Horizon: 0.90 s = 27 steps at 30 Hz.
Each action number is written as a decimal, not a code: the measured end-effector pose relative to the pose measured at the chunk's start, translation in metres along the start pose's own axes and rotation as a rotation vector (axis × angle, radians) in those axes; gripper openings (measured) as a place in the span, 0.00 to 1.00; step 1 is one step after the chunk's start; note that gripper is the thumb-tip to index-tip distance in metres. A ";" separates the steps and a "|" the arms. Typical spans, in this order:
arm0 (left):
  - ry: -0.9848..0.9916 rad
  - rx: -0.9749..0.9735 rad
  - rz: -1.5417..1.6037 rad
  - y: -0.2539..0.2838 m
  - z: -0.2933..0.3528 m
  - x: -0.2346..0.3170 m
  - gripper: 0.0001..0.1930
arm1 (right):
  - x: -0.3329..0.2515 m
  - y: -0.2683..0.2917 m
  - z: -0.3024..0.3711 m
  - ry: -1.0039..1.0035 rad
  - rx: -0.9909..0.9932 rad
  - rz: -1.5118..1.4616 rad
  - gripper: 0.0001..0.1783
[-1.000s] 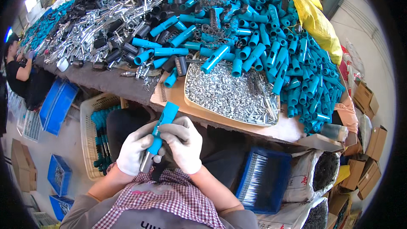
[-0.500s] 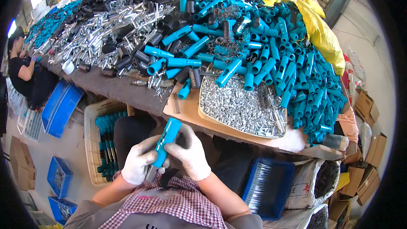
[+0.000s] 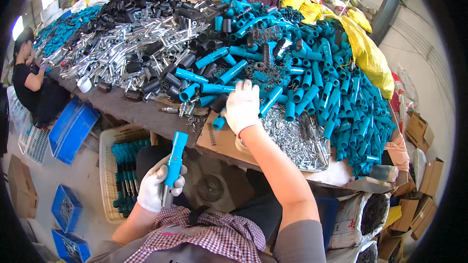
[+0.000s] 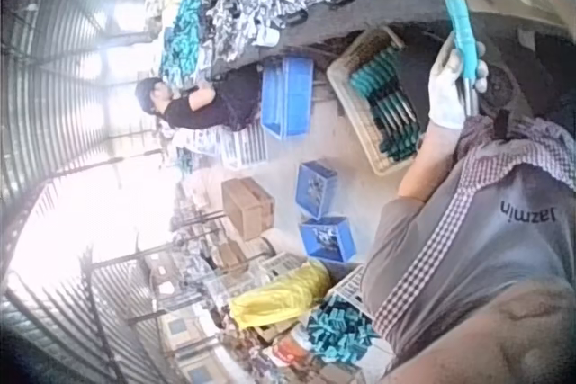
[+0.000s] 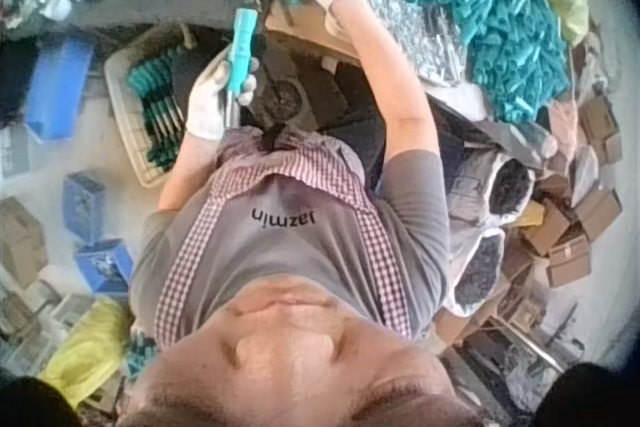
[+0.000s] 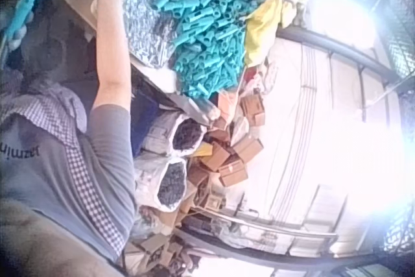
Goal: The person assembles tools by inserting metal parts, pins, and springs into plastic handles and tubes by hand, then places the assembled tools into a basket.
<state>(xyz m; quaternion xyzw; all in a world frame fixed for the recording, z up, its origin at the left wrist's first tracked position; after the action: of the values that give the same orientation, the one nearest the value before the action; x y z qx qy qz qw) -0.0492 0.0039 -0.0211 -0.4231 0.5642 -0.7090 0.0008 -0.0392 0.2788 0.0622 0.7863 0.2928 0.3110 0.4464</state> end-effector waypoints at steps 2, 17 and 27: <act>0.002 -0.003 0.008 0.004 0.001 0.001 0.37 | -0.003 -0.009 0.000 -0.042 -0.022 0.051 0.28; -0.006 -0.001 -0.057 -0.001 0.014 -0.002 0.39 | 0.012 -0.030 0.001 -0.273 0.113 -0.335 0.29; -0.080 -0.025 -0.147 -0.006 0.013 0.015 0.37 | -0.003 0.048 0.071 0.117 -0.368 -1.243 0.24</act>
<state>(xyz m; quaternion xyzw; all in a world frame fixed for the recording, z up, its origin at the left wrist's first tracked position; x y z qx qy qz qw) -0.0480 -0.0107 -0.0071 -0.4913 0.5399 -0.6826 -0.0339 0.0207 0.2190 0.0748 0.3630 0.6589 0.0819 0.6538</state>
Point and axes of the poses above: each hand's wrist, its own z-axis away from the middle knuckle, its own y-axis out of the back of the hand, x = y × z, the point moved 4 cm from there along -z, towards the middle knuckle, and after that the axes turned 11 degrees about -y, right-handed, at the moved point
